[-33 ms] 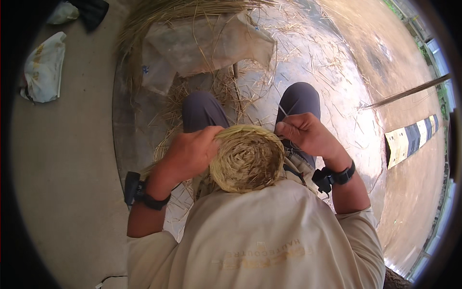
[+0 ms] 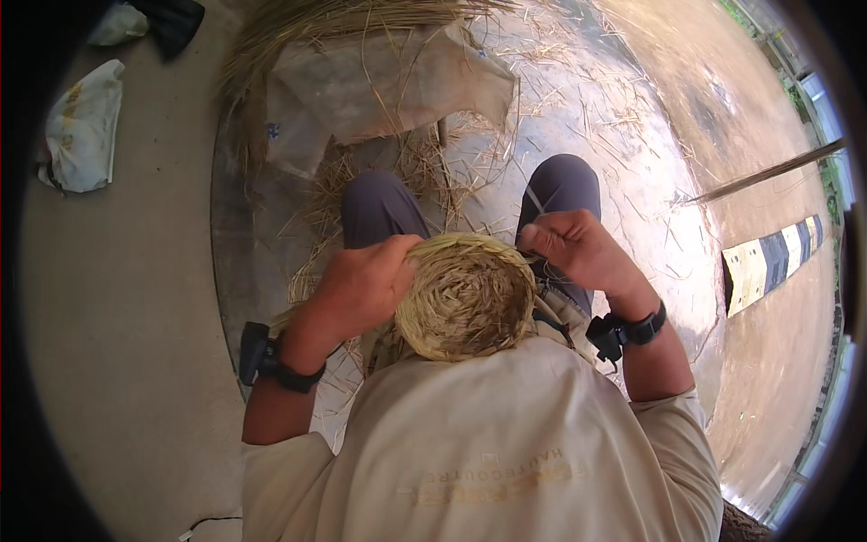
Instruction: The recorder is weaving a small basket using a needle and thread to bind bundles of straw.
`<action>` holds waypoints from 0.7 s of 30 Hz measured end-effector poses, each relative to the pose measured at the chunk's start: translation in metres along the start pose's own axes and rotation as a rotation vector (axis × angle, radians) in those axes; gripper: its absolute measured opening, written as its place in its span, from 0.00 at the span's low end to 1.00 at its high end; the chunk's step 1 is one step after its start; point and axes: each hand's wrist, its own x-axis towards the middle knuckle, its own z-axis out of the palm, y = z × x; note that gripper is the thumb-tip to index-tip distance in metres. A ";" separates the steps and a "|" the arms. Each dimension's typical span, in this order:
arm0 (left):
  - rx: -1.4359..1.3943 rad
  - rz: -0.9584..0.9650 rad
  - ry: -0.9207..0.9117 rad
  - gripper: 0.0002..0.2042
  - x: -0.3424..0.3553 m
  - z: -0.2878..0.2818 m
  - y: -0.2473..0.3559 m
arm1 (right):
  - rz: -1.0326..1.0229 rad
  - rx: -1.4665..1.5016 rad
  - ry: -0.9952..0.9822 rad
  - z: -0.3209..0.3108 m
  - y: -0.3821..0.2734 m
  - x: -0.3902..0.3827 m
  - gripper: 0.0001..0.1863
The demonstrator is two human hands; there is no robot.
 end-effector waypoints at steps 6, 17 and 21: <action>-0.010 0.022 0.084 0.13 0.007 0.018 0.002 | -0.013 1.229 0.232 -0.035 -0.018 0.044 0.18; -0.086 -0.072 0.039 0.19 0.002 0.006 -0.006 | -0.832 -0.111 -0.624 0.110 -0.077 0.032 0.08; -0.218 -0.066 0.060 0.20 0.005 0.010 -0.013 | -0.718 0.121 -0.577 0.110 -0.061 0.027 0.08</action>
